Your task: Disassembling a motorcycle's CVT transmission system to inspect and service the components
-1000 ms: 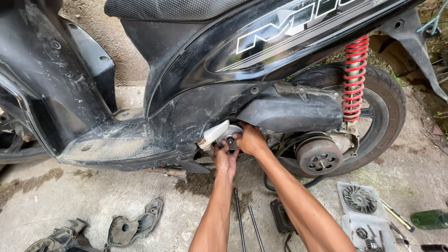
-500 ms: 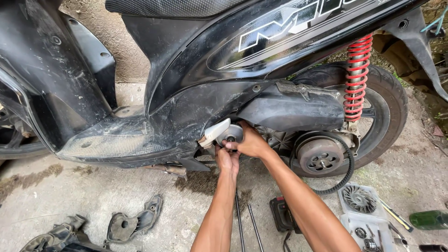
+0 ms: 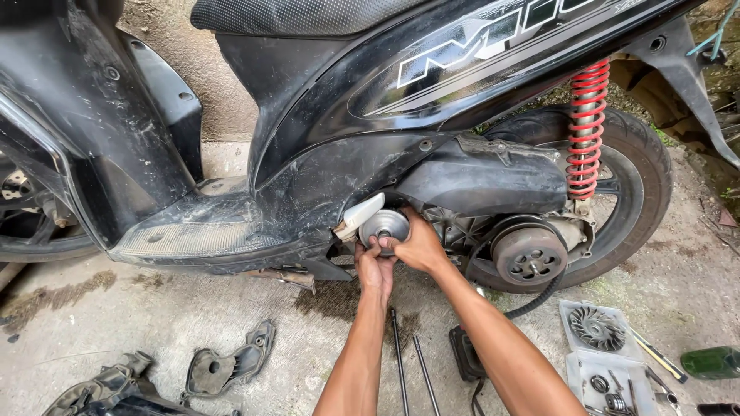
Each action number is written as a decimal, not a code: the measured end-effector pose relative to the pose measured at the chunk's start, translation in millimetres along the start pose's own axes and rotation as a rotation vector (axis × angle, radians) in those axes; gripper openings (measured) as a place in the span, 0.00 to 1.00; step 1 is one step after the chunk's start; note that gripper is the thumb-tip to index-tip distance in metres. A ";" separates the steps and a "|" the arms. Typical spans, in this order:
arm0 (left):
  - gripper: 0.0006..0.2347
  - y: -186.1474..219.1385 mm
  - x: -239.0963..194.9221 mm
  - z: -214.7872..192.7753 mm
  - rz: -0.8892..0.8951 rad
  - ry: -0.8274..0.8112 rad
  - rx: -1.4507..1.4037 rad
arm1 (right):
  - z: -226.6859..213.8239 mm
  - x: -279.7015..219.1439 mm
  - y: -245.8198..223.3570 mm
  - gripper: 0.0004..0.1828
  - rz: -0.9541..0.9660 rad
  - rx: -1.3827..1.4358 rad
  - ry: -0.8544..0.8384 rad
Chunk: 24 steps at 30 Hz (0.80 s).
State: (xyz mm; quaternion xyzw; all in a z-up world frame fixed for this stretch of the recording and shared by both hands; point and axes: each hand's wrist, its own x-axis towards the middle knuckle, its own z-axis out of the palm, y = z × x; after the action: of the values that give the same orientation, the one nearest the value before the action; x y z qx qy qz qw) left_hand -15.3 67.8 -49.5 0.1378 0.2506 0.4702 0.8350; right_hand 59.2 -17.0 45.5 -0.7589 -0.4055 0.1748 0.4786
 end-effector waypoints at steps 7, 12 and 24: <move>0.10 10.6 -38.8 -6.7 -0.008 -0.189 0.206 | -30.2 -38.8 -10.7 0.34 0.077 0.166 -0.021; 0.12 -13.4 -73.3 -5.8 -0.162 -0.307 0.327 | -73.0 -80.8 0.7 0.37 0.210 0.233 0.013; 0.15 -105.2 -180.0 44.8 -0.578 -0.625 0.584 | -206.2 -190.0 90.5 0.26 0.396 0.465 0.082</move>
State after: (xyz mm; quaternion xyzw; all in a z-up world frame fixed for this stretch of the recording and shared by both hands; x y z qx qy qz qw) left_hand 6.8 -140.3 -9.0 0.4244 0.1377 0.0668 0.8925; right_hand 118.6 -305.5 42.7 -0.6997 -0.1793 0.3218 0.6122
